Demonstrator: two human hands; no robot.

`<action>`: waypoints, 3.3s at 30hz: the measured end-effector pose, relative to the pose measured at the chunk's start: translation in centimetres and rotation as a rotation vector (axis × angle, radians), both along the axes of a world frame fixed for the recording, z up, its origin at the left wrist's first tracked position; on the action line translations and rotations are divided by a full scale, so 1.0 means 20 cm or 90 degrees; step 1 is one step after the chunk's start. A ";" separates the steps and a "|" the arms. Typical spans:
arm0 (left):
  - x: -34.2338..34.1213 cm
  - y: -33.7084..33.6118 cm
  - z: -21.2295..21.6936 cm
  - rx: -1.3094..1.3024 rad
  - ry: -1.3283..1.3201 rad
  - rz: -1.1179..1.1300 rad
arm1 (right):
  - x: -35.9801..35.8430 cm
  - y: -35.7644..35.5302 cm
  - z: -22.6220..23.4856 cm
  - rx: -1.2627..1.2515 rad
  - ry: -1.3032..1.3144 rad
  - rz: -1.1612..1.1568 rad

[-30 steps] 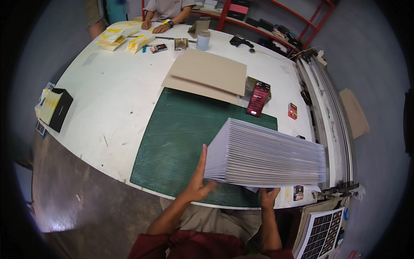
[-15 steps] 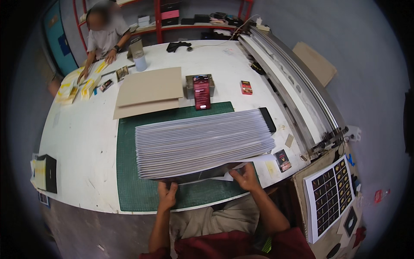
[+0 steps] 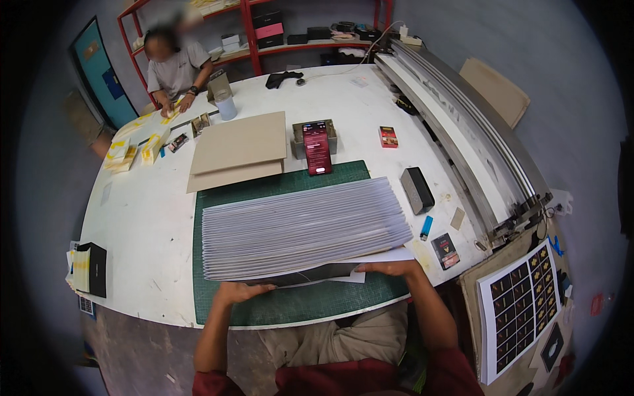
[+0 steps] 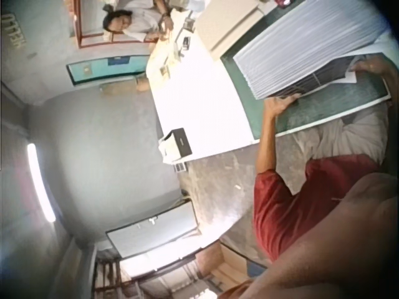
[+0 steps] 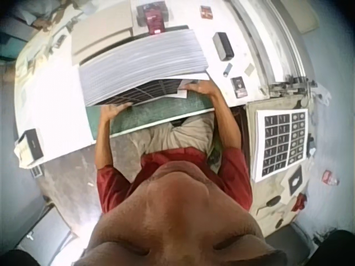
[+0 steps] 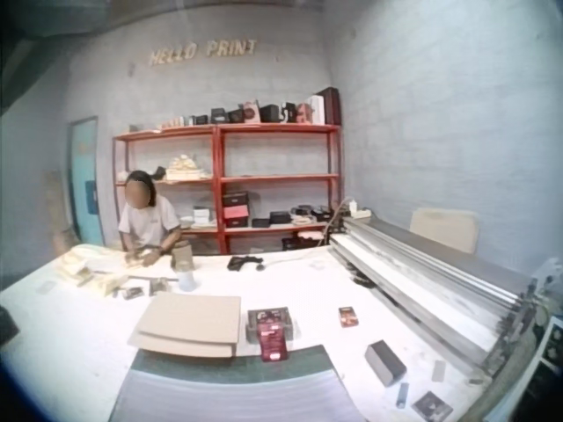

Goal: The person places a printed sheet onto a piece of cardboard, smooths it down, and folds the cardboard over to sandwich the sheet. They repeat this process for multiple units, stacking the finished items into a pile on the table.

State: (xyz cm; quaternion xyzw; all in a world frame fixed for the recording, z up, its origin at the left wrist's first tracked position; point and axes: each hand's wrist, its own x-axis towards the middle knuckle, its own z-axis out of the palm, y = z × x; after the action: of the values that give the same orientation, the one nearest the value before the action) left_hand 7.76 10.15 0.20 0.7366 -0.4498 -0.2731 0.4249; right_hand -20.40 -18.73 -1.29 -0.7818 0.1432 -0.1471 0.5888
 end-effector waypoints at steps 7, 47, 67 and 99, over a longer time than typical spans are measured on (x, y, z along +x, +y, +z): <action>0.00 -0.05 0.07 0.056 -0.011 -0.047 | -0.07 -0.02 0.15 -0.050 0.161 -0.013; 0.07 -0.04 0.01 -0.235 -0.079 -0.085 | 0.41 0.15 1.45 -0.672 0.265 0.274; -0.18 0.04 0.36 0.137 0.904 0.438 | 0.40 0.06 1.47 -0.518 0.231 0.360; 0.05 -0.40 0.55 0.482 0.992 0.311 | 0.29 -0.17 0.44 0.913 0.550 -0.028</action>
State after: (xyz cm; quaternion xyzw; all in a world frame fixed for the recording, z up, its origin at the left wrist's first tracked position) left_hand 8.68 2.19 11.12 0.5082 0.2553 -0.7272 0.3844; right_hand -14.59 -22.03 7.47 -0.2027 0.4302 0.2806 0.8337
